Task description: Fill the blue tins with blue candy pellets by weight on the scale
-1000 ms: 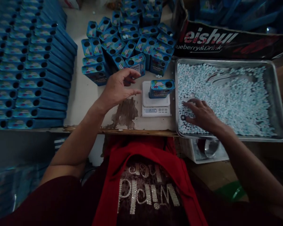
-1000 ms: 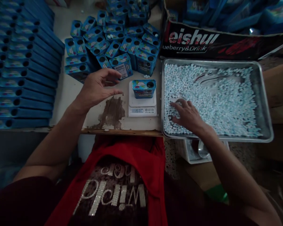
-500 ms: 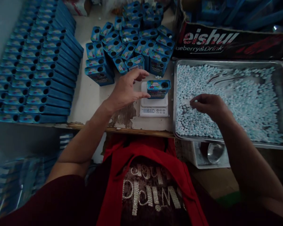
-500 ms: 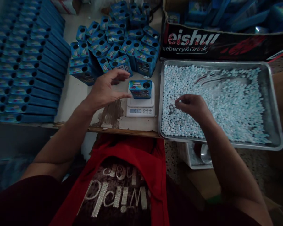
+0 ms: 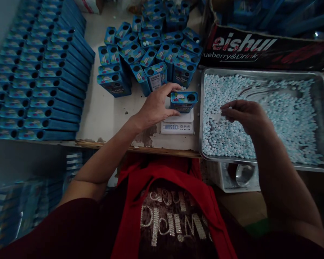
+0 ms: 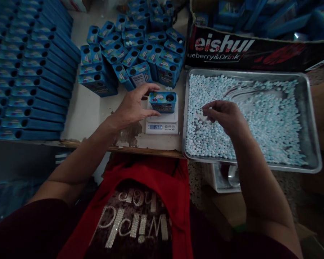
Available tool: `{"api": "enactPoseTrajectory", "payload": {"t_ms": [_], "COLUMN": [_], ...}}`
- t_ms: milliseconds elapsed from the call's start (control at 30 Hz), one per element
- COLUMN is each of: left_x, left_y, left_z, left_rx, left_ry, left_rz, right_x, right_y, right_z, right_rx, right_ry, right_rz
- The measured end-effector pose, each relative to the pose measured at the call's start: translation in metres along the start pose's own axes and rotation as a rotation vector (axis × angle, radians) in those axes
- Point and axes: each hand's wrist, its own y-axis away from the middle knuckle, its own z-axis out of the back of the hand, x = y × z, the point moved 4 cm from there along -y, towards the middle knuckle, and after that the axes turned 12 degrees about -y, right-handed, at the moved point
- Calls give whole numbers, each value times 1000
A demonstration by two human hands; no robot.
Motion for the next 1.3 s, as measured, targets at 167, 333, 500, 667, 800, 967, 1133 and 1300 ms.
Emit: {"api": "enactPoseTrajectory", "payload": {"t_ms": [167, 333, 500, 667, 800, 967, 1133, 1300], "left_x": [3, 3, 12, 21, -28, -96, -80, -26], "left_y": [0, -3, 2, -4, -29, -55, -59, -45], "left_z": [-6, -8, -16, -40, -38, -48, -55, -45], "left_rx": [-6, -2, -26, -50, -75, 39, -27, -128], "left_ry": [28, 42, 69, 239, 58, -159, -198, 29], "left_rz": [2, -3, 4, 90, -127, -467, -385, -144], "right_x": [5, 11, 25, 21, -5, -27, -30, -26], "right_y": [4, 9, 14, 20, 23, 25, 30, 31], "right_z": [-3, -18, -20, -19, -40, -77, -88, -82], "right_rx": [-22, 22, 7, 10, -125, -143, -226, -178], "right_ry": [-138, -195, -174, 1, -394, -908, -1245, -1251], "right_rz": [-73, -118, -50, 80, -2, -188, -342, -391]}}
